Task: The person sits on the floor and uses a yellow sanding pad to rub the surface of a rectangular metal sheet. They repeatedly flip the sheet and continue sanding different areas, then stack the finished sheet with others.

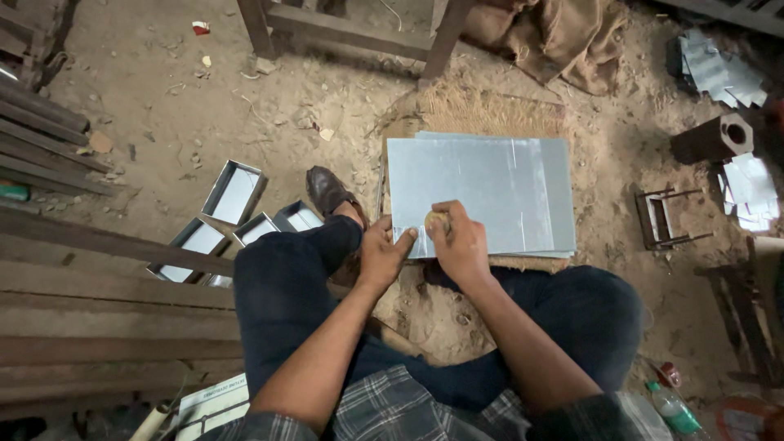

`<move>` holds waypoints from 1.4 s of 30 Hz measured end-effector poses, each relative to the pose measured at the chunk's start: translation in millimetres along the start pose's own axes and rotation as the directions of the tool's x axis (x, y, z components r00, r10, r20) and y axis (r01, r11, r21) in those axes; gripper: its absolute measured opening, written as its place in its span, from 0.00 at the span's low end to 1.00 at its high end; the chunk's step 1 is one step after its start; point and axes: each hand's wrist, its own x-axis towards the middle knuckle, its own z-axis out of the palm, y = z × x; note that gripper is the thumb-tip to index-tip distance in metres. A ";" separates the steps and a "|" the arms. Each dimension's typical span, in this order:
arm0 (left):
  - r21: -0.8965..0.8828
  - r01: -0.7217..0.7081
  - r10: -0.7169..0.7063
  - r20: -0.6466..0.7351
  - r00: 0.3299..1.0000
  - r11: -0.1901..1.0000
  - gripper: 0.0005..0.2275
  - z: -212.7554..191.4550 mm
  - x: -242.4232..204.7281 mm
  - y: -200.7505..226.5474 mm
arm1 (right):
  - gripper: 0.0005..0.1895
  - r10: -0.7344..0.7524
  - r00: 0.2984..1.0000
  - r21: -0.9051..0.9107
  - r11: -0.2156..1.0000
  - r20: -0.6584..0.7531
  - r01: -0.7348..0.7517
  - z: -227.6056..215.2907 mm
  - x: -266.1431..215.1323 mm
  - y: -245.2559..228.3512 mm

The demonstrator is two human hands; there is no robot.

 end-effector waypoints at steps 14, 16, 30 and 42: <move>-0.023 -0.020 0.020 -0.025 0.999 1.000 0.11 2.3 0.7 -7.9 | 0.12 0.124 0.992 -0.027 0.992 0.025 -0.123 -2.5 8.2 -1.2; 0.028 -0.045 0.046 -0.031 0.998 0.999 0.11 -1.5 1.0 -7.5 | 0.13 0.066 0.998 -0.046 0.997 0.001 -0.066 -2.4 -5.5 -6.5; 0.046 -0.057 0.060 -0.050 0.997 0.997 0.12 -6.8 3.8 -14.7 | 0.11 0.047 0.998 -0.114 0.992 -0.037 -0.051 14.3 -7.7 5.8; -0.049 -0.043 0.043 0.001 0.999 0.998 0.10 -1.9 0.1 -18.4 | 0.19 0.322 0.943 0.210 0.919 0.085 -0.333 -30.7 -27.2 -15.3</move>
